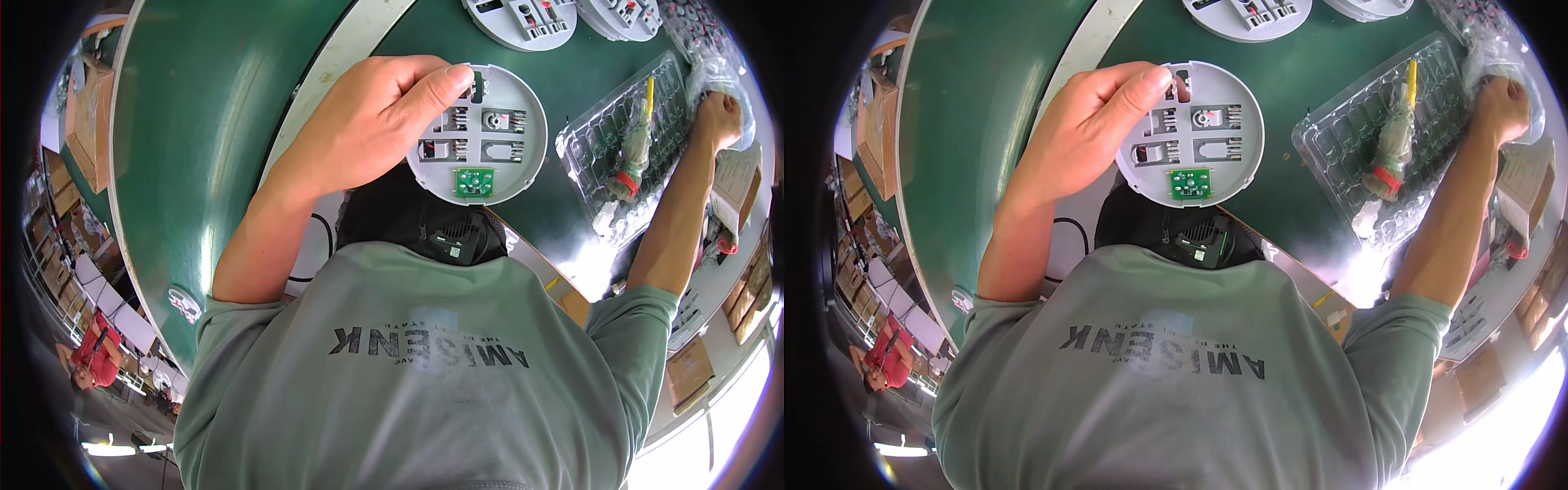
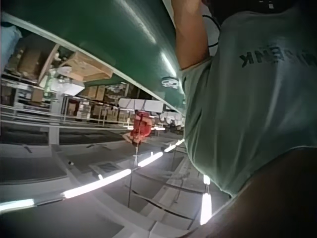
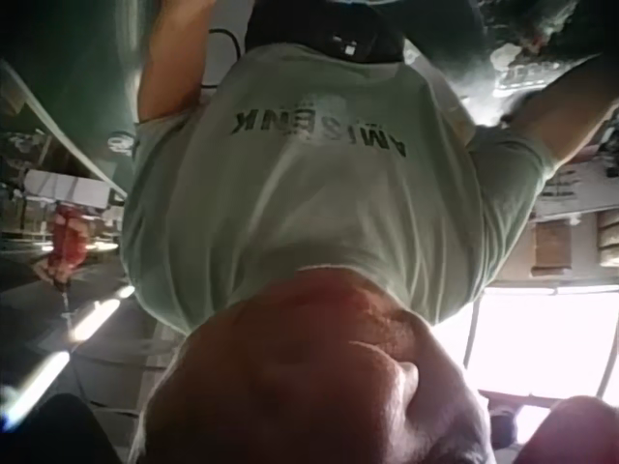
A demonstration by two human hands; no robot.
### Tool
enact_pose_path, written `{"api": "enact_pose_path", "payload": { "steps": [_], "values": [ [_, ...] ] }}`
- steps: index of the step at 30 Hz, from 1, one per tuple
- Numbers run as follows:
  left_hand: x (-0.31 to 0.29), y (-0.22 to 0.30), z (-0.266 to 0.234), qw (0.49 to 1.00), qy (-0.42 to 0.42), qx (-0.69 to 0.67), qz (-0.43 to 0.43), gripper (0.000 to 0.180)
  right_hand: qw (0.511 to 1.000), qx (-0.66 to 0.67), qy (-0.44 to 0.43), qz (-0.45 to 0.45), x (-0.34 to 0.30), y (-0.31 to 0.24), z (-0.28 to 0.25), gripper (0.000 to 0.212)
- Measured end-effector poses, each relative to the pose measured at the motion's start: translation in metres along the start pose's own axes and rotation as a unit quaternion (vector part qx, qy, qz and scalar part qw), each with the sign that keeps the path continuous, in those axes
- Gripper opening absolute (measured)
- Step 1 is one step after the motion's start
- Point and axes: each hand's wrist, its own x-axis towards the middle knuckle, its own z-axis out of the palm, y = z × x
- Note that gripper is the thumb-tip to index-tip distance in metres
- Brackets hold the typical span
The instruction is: Manually assembling electronic components onto circular PCB boards at a factory workstation.
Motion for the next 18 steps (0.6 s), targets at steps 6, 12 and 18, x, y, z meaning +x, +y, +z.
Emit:
{"api": "enact_pose_path", "payload": {
  "steps": [6,12,18],
  "values": [
    [0.0,0.003,-0.007,0.999,-0.028,0.021,0.002,0.051,1.0,0.004,-0.006,-0.005,-0.003,-0.002,0.0,0.042],
    [0.009,0.008,-0.01,0.996,-0.066,0.046,-0.023,0.048,0.999,0.021,0.036,-0.028,0.001,0.005,0.005,0.042],
    [-0.003,0.007,-0.007,1.0,-0.025,0.008,-0.006,0.048,0.998,0.002,0.027,-0.053,0.005,-0.005,0.007,0.04]
  ]
}}
